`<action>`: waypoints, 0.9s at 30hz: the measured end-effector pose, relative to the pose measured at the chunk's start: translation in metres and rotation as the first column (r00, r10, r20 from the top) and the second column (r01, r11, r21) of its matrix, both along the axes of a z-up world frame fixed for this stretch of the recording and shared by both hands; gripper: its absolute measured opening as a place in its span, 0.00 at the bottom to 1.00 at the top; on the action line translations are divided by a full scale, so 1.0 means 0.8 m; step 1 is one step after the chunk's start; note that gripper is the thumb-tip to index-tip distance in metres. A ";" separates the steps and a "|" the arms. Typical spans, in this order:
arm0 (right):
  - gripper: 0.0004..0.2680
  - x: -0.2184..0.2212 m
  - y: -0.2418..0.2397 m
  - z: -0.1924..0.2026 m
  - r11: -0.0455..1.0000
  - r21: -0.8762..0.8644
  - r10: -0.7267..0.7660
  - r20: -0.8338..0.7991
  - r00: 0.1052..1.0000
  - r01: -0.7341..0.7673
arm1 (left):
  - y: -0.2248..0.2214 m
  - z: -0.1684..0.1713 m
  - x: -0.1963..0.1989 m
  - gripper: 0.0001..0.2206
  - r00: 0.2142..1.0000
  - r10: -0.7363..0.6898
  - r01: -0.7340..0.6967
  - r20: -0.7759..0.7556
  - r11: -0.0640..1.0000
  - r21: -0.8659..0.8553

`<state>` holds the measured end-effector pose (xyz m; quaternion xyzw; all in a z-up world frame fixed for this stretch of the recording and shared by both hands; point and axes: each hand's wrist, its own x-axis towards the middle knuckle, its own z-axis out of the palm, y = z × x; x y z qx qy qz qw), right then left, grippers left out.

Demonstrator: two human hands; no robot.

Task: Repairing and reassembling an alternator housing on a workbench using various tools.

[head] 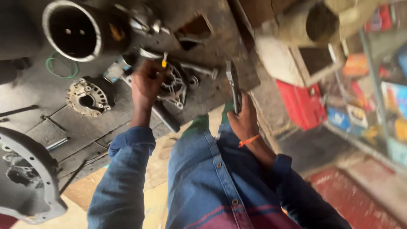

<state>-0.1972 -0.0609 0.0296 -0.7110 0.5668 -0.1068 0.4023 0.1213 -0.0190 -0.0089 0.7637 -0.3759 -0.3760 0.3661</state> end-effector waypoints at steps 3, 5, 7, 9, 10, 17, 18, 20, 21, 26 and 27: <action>0.25 0.000 0.018 -0.004 0.999 -0.028 -0.034 0.008 0.999 0.035 | -0.004 0.000 0.002 0.11 0.980 0.121 -0.132 -0.156 0.989 -0.066; 0.25 -0.003 0.035 -0.002 0.999 -0.031 -0.031 0.013 0.999 0.032 | 0.006 0.000 0.002 0.16 0.983 0.160 -0.171 -0.084 0.977 -0.131; 0.26 -0.004 0.049 0.000 0.999 -0.016 -0.043 0.007 0.999 0.043 | 0.007 -0.006 0.006 0.10 0.965 0.223 -0.232 -0.134 0.971 -0.053; 0.26 -0.003 0.053 0.002 0.998 -0.005 -0.059 0.017 0.998 0.059 | 0.006 -0.007 0.005 0.09 0.951 0.226 -0.254 -0.209 0.960 -0.117; 0.26 -0.004 0.056 0.003 0.997 0.012 -0.074 0.022 0.997 0.074 | 0.006 -0.008 0.003 0.08 0.932 0.223 -0.279 -0.286 0.945 -0.172; 0.25 -0.008 0.063 0.005 0.994 0.024 -0.109 -0.001 0.994 0.109 | 0.004 -0.007 -0.002 0.10 0.993 0.059 -0.054 0.098 0.997 -0.053; 0.25 -0.008 0.064 0.007 0.994 0.021 -0.105 0.003 0.994 0.105 | 0.005 -0.011 -0.001 0.12 0.979 0.025 -0.030 0.203 0.999 0.025; 0.24 -0.010 0.065 0.006 0.994 0.019 -0.112 0.007 0.994 0.112 | 0.006 -0.019 0.003 0.16 0.953 -0.029 -0.003 0.302 0.994 0.105; 0.24 -0.011 0.066 0.003 0.994 0.003 -0.110 0.016 0.994 0.110 | 0.006 -0.024 0.005 0.15 0.934 -0.038 0.005 0.354 0.996 0.094; 0.25 -0.016 0.069 0.002 0.991 0.005 -0.130 0.019 0.991 0.130 | 0.006 -0.025 0.005 0.14 0.917 -0.077 0.076 0.391 0.997 0.017; 0.25 -0.016 0.070 -0.001 0.991 0.024 -0.133 0.007 0.991 0.133 | 0.006 -0.026 0.007 0.13 0.906 -0.104 0.113 0.411 0.994 0.004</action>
